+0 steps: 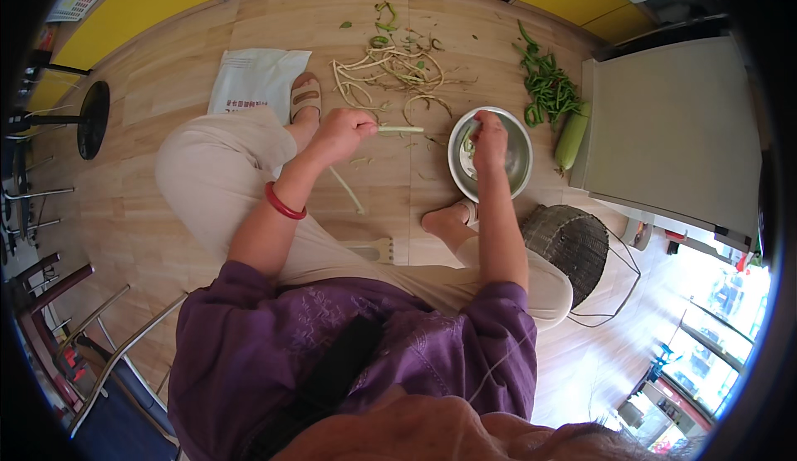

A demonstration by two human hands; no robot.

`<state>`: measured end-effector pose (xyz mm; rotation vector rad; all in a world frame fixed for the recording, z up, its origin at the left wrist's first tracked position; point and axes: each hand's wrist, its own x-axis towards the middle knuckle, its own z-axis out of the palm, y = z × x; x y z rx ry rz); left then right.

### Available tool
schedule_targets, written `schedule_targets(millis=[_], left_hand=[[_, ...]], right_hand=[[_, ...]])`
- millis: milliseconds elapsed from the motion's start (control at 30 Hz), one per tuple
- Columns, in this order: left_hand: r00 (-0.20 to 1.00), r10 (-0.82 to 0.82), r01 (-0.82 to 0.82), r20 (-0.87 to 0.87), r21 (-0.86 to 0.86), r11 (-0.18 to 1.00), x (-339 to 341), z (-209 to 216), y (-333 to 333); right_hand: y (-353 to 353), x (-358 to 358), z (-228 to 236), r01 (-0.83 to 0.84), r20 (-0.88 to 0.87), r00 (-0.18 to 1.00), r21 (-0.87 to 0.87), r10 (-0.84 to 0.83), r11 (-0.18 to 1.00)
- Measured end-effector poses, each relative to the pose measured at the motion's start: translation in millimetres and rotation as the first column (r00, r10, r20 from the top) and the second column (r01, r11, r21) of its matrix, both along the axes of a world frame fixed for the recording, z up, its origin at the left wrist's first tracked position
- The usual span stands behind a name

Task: The person picks up green beans from a pile on the floor, removes the ends and strings by hand, and places the cleaned pieces into a metal bowl.

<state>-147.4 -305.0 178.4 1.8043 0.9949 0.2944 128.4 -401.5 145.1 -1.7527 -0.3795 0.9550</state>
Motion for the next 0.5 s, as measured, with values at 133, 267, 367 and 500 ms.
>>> schedule_targets(millis=[133,267,367,500], left_hand=[[0.994,-0.097,0.095,0.047,0.045,0.994,7.9,2.8,-6.6],[0.979,-0.195,0.180,0.049,0.218,0.959,12.5,3.5,-8.7],[0.972,-0.232,0.211,0.041,0.286,0.935,14.0,2.0,-10.0],[0.997,-0.065,0.070,-0.052,0.113,0.991,11.9,10.6,-10.6]], right_hand=[[0.0,-36.6,29.1,-0.156,-0.304,0.924,0.258,0.234,0.953],[6.1,-72.3,55.3,-0.720,-0.162,0.678,0.051,0.717,0.692],[7.2,-76.7,51.8,-0.819,0.022,0.560,-0.136,0.828,0.557],[4.3,-50.5,-13.8,-0.618,0.497,0.637,-0.129,0.589,0.776]])
